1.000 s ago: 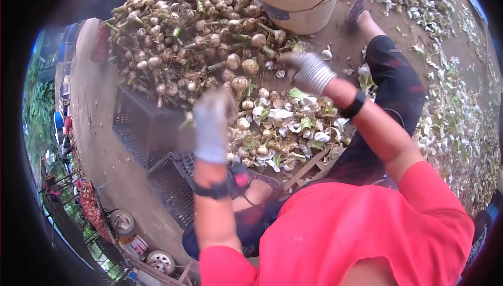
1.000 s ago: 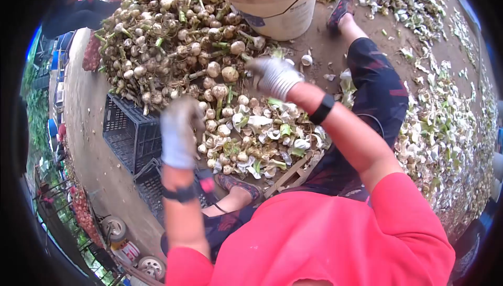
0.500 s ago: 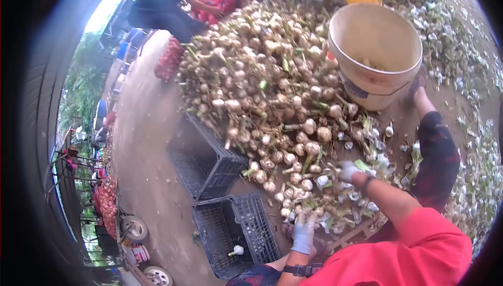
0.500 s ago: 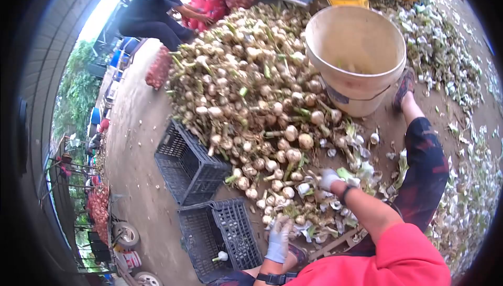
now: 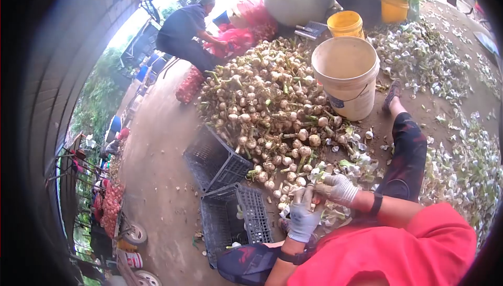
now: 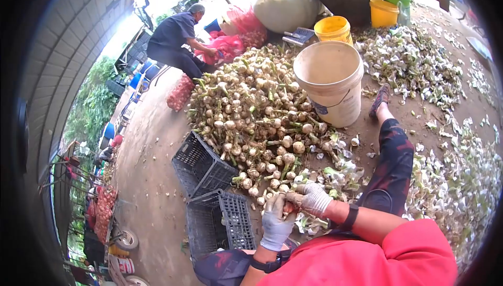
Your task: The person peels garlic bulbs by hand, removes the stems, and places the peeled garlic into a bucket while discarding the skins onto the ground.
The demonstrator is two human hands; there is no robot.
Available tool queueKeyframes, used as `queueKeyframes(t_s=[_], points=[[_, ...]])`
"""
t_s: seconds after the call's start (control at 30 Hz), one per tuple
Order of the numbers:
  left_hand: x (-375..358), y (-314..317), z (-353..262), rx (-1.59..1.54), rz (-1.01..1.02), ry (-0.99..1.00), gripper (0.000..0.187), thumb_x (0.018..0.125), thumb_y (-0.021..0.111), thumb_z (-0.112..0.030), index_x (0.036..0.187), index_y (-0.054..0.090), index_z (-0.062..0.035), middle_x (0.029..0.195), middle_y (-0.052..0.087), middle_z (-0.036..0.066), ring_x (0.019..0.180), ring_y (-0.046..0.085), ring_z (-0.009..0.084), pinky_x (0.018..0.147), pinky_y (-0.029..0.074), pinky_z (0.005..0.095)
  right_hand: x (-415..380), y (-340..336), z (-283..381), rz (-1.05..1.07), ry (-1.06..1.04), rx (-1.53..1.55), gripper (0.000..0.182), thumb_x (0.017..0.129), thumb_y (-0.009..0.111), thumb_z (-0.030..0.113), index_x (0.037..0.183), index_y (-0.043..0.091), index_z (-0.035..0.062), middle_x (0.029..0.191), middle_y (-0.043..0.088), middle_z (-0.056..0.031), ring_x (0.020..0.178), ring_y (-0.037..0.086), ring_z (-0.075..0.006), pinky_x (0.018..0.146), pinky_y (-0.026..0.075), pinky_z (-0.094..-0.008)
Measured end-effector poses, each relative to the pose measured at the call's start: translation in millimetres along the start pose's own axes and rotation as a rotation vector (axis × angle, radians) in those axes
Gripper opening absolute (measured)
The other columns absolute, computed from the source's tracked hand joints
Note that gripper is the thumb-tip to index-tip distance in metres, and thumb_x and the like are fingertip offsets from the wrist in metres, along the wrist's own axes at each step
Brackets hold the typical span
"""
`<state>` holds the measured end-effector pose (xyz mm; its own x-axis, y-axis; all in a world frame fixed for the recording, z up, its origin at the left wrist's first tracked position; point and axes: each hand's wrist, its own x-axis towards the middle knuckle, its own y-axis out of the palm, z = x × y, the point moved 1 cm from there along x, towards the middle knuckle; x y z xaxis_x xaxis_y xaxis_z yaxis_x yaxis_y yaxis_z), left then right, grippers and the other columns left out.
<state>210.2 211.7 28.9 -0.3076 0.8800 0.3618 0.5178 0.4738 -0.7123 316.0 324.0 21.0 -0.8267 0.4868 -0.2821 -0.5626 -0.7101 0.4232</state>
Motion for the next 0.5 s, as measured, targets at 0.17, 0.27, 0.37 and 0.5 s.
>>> queueKeyframes(t_s=[0.17,0.27,0.37,0.5], points=[[-14.5,-30.0,-44.1,0.155,-0.124,0.198,0.058,0.064,0.075,-0.008,0.116,0.051,-0.0015,0.101,0.053,0.019,0.088,0.056,0.0374,0.075,0.048,0.0418,-39.7,16.1,13.7,-0.032,-0.093,-0.144,0.024,0.092,0.055,0.016,0.084,0.062,-0.0057,0.072,0.065,-0.0072,0.066,0.061,-0.0123,0.059,0.051,-0.0262],[-20.8,-36.9,-53.9,0.225,-0.183,0.336,0.056,0.064,0.073,-0.006,0.115,0.051,-0.0041,0.099,0.053,0.017,0.085,0.056,0.0357,0.072,0.048,0.0419,-68.7,28.7,30.4,-0.037,-0.129,0.033,0.022,0.093,0.054,0.015,0.082,0.060,-0.0027,0.069,0.065,-0.0078,0.059,0.059,-0.0126,0.051,0.048,-0.0250],[-23.3,-48.1,-71.4,0.267,-0.204,0.395,0.050,0.065,0.072,-0.006,0.112,0.055,-0.0057,0.100,0.050,0.012,0.082,0.055,0.0305,0.070,0.047,0.0408,-83.1,28.0,35.4,0.001,-0.062,-0.048,0.023,0.092,0.057,0.020,0.081,0.061,-0.0001,0.067,0.063,-0.0048,0.050,0.052,-0.0088,0.044,0.040,-0.0219],[-27.4,-45.4,-80.5,0.369,-0.302,0.462,0.050,0.069,0.071,-0.010,0.115,0.053,-0.0041,0.101,0.049,0.013,0.082,0.055,0.0313,0.071,0.048,0.0406,-92.6,35.8,43.8,-0.048,-0.054,-0.096,0.023,0.089,0.062,0.025,0.087,0.064,0.0022,0.068,0.063,-0.0018,0.053,0.052,-0.0065,0.044,0.039,-0.0217]])
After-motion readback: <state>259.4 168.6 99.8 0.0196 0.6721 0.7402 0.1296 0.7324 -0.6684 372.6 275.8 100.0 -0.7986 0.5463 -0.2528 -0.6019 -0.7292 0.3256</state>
